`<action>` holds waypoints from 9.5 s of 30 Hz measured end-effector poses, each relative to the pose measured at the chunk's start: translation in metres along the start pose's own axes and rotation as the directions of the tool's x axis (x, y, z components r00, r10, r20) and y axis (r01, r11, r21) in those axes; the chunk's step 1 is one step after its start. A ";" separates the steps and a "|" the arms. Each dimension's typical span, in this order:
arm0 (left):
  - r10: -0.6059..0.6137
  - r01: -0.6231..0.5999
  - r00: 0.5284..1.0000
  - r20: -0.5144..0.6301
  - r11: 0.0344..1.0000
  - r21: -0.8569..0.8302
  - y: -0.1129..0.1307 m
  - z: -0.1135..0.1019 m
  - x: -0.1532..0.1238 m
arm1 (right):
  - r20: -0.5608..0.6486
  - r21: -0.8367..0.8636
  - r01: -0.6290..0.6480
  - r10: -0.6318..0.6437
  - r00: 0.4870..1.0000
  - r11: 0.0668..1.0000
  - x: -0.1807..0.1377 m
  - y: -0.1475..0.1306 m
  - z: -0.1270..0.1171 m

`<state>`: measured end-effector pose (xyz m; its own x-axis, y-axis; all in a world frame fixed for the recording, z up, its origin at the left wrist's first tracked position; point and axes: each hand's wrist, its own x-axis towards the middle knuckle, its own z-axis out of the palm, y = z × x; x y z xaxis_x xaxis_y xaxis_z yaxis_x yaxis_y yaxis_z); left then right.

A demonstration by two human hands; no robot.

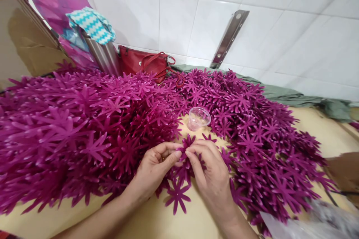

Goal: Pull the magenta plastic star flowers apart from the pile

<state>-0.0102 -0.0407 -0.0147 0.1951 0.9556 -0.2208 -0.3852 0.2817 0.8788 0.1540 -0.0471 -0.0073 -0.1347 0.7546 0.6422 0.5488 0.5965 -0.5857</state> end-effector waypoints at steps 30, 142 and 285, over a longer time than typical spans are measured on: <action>0.018 -0.052 0.984 -0.175 0.981 -0.189 0.005 0.000 -0.001 | 0.301 0.895 -0.446 0.775 0.556 -0.028 0.015 0.002 -0.002; 0.099 -0.101 0.994 -0.045 0.994 -0.029 -0.001 0.002 -0.006 | -0.010 0.258 -0.308 0.322 0.947 0.916 0.001 -0.003 -0.006; -0.044 0.043 0.999 -0.002 0.988 -0.145 -0.004 0.005 -0.009 | -0.033 -0.008 -0.080 0.080 0.996 0.997 0.003 -0.001 -0.006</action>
<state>-0.0057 -0.0505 -0.0138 0.2102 0.9424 -0.2602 -0.5034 0.3325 0.7975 0.1583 -0.0467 -0.0019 -0.0628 0.7905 0.6092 0.5642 0.5316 -0.6317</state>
